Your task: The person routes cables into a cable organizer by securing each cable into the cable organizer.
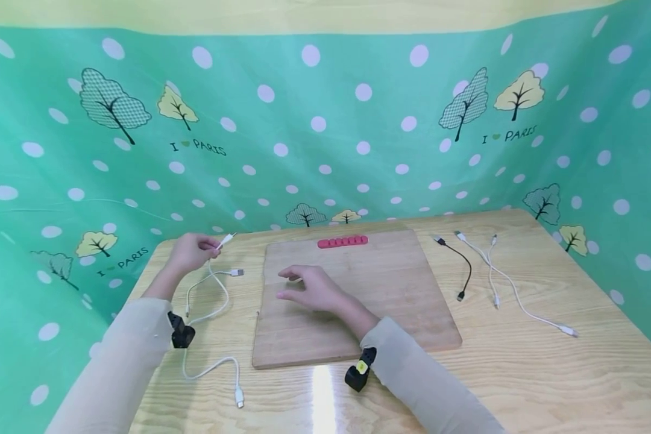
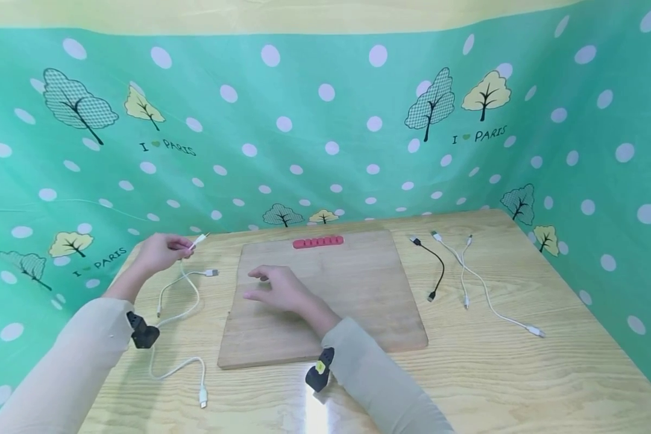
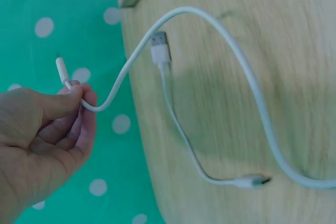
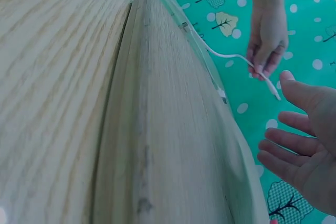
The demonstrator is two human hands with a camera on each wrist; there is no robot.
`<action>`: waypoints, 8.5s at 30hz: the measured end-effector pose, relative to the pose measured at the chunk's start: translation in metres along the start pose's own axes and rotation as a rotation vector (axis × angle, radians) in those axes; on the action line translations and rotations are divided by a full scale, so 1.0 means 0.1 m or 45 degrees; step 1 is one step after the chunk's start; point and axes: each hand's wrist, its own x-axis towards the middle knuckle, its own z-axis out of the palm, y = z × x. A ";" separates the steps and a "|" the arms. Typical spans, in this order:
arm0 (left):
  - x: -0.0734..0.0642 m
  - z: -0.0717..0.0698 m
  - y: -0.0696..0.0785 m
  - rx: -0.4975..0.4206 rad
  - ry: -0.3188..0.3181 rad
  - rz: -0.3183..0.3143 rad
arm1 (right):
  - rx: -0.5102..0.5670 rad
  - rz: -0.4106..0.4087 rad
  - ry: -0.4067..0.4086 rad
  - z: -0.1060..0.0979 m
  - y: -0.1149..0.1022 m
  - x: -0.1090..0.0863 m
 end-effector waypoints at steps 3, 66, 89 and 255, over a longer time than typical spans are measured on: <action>0.02 0.00 0.11 -0.003 0.010 0.047 | -0.003 0.002 -0.001 0.03 -0.02 0.03; 0.63 1.07 1.39 -1.345 -0.114 -0.464 | 0.654 0.682 0.537 -0.17 0.31 0.02; 0.82 1.31 1.49 -1.257 -0.082 -0.361 | 0.304 0.658 0.664 -0.21 0.38 -0.13; 0.33 0.61 0.69 -0.380 -0.283 -0.031 | 0.207 0.640 0.547 -0.49 0.45 -0.34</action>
